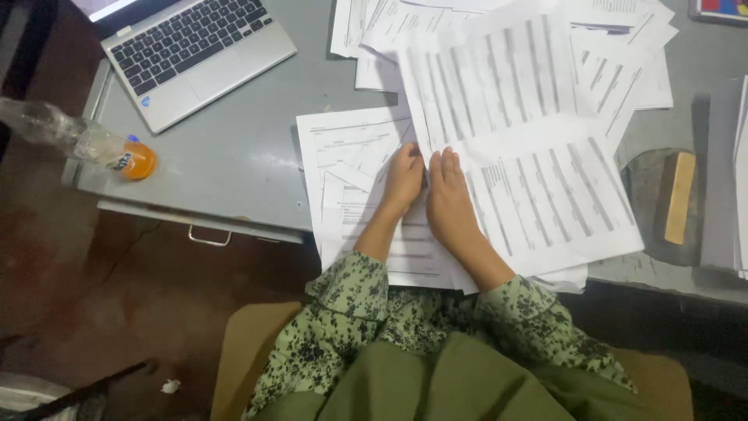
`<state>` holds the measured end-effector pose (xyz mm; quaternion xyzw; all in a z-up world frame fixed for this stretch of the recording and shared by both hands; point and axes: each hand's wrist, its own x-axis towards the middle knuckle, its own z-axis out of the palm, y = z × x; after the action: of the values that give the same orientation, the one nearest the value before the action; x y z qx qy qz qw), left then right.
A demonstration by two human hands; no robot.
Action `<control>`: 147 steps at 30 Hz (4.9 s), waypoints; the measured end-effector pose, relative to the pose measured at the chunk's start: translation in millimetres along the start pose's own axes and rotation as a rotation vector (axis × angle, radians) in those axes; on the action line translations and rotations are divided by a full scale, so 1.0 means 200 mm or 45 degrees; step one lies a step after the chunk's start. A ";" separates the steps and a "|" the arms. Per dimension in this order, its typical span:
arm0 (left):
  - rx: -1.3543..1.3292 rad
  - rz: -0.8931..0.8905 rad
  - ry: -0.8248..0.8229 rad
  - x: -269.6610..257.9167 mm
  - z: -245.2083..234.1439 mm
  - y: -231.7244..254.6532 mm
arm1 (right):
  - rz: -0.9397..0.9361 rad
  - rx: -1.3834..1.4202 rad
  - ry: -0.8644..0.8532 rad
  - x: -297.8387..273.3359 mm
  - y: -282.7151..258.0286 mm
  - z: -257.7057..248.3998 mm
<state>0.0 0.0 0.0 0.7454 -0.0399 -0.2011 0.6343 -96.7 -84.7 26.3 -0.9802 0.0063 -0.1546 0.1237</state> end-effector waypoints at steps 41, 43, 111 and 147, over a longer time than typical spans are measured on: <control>-0.317 -0.277 -0.124 -0.06 0.01 -0.03 | -0.033 -0.199 0.144 -0.08 -0.03 -0.08; -0.258 -0.288 -0.112 -0.13 0.05 -0.04 | -0.067 -0.159 0.166 -0.10 0.03 -0.10; -0.269 -0.297 0.113 -0.25 -0.03 0.05 | 1.110 -0.421 1.181 -1.42 1.97 -1.31; 1.223 1.502 -0.570 -0.81 2.52 0.57 | 1.246 -0.026 1.484 -1.55 2.37 -1.22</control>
<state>-303.6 -439.2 92.1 0.7352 -0.6375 0.0625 0.2219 -454.3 -587.5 42.6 -0.6266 0.5058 -0.5747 0.1456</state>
